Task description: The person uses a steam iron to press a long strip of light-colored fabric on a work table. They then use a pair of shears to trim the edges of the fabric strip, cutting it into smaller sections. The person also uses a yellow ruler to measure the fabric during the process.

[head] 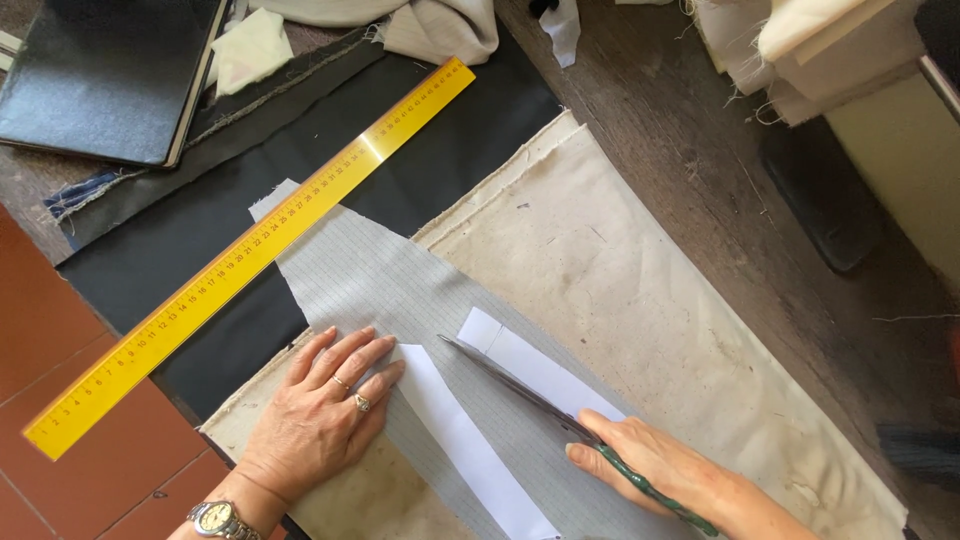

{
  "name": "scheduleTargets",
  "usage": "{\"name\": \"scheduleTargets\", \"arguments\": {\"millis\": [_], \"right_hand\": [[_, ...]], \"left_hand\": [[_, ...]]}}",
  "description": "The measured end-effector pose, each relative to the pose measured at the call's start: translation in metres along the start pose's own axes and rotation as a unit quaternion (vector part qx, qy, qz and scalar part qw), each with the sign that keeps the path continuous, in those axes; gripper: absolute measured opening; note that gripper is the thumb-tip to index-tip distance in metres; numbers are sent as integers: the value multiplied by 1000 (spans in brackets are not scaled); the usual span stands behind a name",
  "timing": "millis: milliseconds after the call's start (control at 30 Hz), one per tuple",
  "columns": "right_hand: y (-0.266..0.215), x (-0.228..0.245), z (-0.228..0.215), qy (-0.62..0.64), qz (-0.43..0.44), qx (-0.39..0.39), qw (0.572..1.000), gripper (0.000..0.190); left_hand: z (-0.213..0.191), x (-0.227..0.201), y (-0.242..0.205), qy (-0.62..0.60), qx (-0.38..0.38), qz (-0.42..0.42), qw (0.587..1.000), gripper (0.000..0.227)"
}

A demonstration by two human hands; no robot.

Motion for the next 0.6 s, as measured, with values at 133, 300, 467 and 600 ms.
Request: {"name": "scheduleTargets", "arguments": {"millis": [133, 300, 467, 600], "right_hand": [[2, -8, 7, 35, 9, 0, 999, 44], [-11, -8, -16, 57, 35, 0, 998, 40], [-56, -17, -44, -76, 54, 13, 996, 26], [-96, 34, -74, -18, 152, -39, 987, 34]], "left_hand": [[1, 0, -1, 0, 0, 1, 1000, 27], [-4, -2, 4, -4, -20, 9, 1000, 25], [-5, -2, 3, 6, -29, 15, 999, 25], [3, -3, -2, -2, 0, 21, 1000, 33]]}}
Point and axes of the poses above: each hand's wrist, its own y-axis towards the middle knuckle, its own z-axis out of the palm, x = y × z, the point moved 8 cm from there along y, towards the middle knuckle, and after that the axes turned 12 degrees about -x, right-handed, at the moved point
